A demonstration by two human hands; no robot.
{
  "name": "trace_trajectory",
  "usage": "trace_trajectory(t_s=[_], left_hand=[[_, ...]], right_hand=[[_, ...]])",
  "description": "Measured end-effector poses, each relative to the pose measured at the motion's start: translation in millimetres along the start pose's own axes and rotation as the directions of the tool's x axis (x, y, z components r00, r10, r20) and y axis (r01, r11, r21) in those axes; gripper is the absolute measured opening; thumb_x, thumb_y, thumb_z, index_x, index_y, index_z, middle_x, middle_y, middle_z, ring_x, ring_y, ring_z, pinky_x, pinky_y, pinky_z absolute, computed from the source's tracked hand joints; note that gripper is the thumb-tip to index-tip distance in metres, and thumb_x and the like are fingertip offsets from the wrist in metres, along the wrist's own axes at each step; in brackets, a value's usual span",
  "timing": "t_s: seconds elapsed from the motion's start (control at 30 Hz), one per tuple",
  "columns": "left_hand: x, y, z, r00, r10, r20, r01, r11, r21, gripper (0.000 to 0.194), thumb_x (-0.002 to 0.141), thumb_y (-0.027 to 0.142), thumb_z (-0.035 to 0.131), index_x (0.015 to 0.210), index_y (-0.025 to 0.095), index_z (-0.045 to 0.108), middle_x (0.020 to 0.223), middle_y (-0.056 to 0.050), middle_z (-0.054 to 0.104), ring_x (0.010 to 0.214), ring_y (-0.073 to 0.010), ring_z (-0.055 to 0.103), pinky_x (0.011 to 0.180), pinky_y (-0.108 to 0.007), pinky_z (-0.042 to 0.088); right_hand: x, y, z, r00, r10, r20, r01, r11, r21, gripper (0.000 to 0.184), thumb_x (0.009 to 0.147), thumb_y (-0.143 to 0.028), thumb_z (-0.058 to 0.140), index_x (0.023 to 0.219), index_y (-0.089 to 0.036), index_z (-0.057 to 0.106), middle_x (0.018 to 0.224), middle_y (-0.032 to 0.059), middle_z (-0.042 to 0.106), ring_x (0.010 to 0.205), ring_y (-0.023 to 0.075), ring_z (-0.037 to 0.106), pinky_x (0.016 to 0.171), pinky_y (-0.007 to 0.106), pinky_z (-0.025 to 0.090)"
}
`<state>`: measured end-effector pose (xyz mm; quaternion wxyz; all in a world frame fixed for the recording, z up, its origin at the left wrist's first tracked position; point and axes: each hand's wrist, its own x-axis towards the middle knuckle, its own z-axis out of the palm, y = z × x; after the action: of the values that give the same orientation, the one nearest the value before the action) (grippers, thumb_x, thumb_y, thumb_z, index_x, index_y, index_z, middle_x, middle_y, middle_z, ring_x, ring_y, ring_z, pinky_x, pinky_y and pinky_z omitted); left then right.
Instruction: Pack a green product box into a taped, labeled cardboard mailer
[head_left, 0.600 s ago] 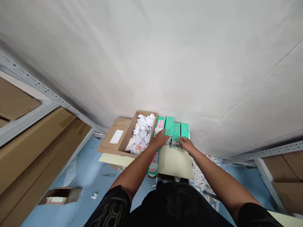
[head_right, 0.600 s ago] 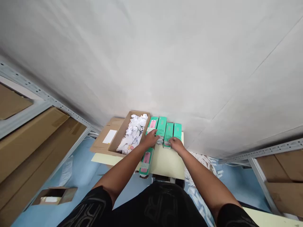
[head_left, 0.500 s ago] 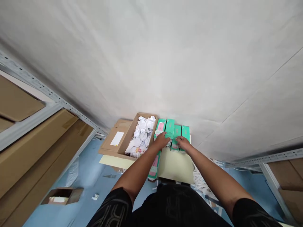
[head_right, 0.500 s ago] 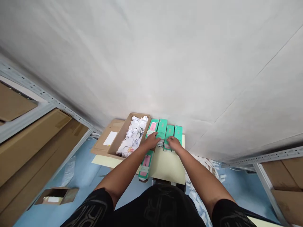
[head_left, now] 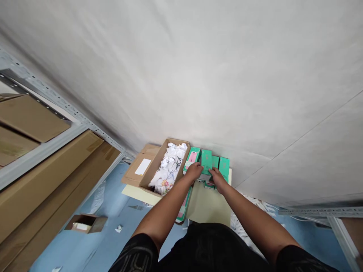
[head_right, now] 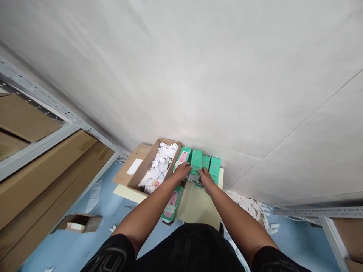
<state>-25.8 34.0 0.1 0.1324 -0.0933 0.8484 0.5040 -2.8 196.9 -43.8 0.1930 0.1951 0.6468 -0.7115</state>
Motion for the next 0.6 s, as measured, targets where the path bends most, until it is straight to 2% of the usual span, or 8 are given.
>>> trace_trajectory(t_s=[0.13,0.27,0.37,0.43,0.5,0.6], left_hand=[[-12,1,8.3,0.997,0.037,0.063,-0.024,0.981,-0.193,0.045,0.085,0.03,0.067,0.128,0.017,0.069,0.12,-0.011,0.076,0.101,-0.0242,0.07,0.087,-0.033,0.054],[-26,-1,8.5,0.996,0.022,0.09,0.007,0.952,-0.307,0.05,0.088,0.037,0.069,0.135,0.02,0.061,0.13,-0.012,0.071,0.104,-0.0234,0.071,0.086,-0.033,0.057],[-35,-4,0.5,0.985,0.007,0.173,0.07,0.898,-0.434,0.056,0.087,0.038,0.07,0.137,0.02,0.054,0.135,-0.014,0.068,0.108,-0.0245,0.071,0.084,-0.033,0.058],[-41,-7,-5.5,0.972,0.044,0.231,0.081,0.859,-0.506,0.056,0.086,0.038,0.071,0.136,0.02,0.053,0.137,-0.015,0.067,0.109,-0.0251,0.071,0.084,-0.034,0.058],[-47,-11,-8.5,0.957,0.104,0.272,0.066,0.832,-0.551,0.055,0.085,0.038,0.071,0.134,0.02,0.054,0.137,-0.015,0.067,0.109,-0.0254,0.071,0.086,-0.035,0.058],[-58,-16,-2.6,0.925,0.19,0.329,0.06,0.783,-0.619,0.057,0.081,0.039,0.074,0.132,0.021,0.056,0.137,-0.014,0.067,0.112,-0.0262,0.069,0.087,-0.035,0.057]], right_hand=[[-9,2,-4,1.0,0.004,-0.018,-0.001,0.99,0.139,0.039,0.081,-0.049,0.069,0.111,-0.03,0.053,0.103,0.0019,0.067,0.08,0.0197,0.067,0.061,0.031,0.059],[-27,-1,-1,0.99,-0.11,-0.09,0.12,0.986,0.116,0.044,0.077,-0.049,0.072,0.113,-0.029,0.056,0.107,0.0028,0.065,0.081,0.0195,0.066,0.059,0.029,0.057],[-49,-2,5,0.973,-0.201,-0.113,0.21,0.975,0.075,0.049,0.077,-0.051,0.073,0.117,-0.028,0.059,0.116,0.0037,0.065,0.087,0.0208,0.067,0.064,0.029,0.057],[-63,0,8,0.96,-0.24,-0.143,0.247,0.969,0.031,0.05,0.077,-0.054,0.074,0.117,-0.027,0.06,0.115,0.0037,0.067,0.09,0.0215,0.067,0.068,0.03,0.056],[-74,1,8,0.955,-0.237,-0.179,0.245,0.969,0.021,0.05,0.078,-0.059,0.073,0.114,-0.027,0.06,0.112,0.0035,0.069,0.091,0.0218,0.067,0.07,0.03,0.055],[-89,1,2,0.962,-0.157,-0.225,0.19,0.972,0.136,0.05,0.08,-0.065,0.071,0.111,-0.027,0.059,0.106,0.0031,0.072,0.089,0.0212,0.069,0.071,0.031,0.055]])
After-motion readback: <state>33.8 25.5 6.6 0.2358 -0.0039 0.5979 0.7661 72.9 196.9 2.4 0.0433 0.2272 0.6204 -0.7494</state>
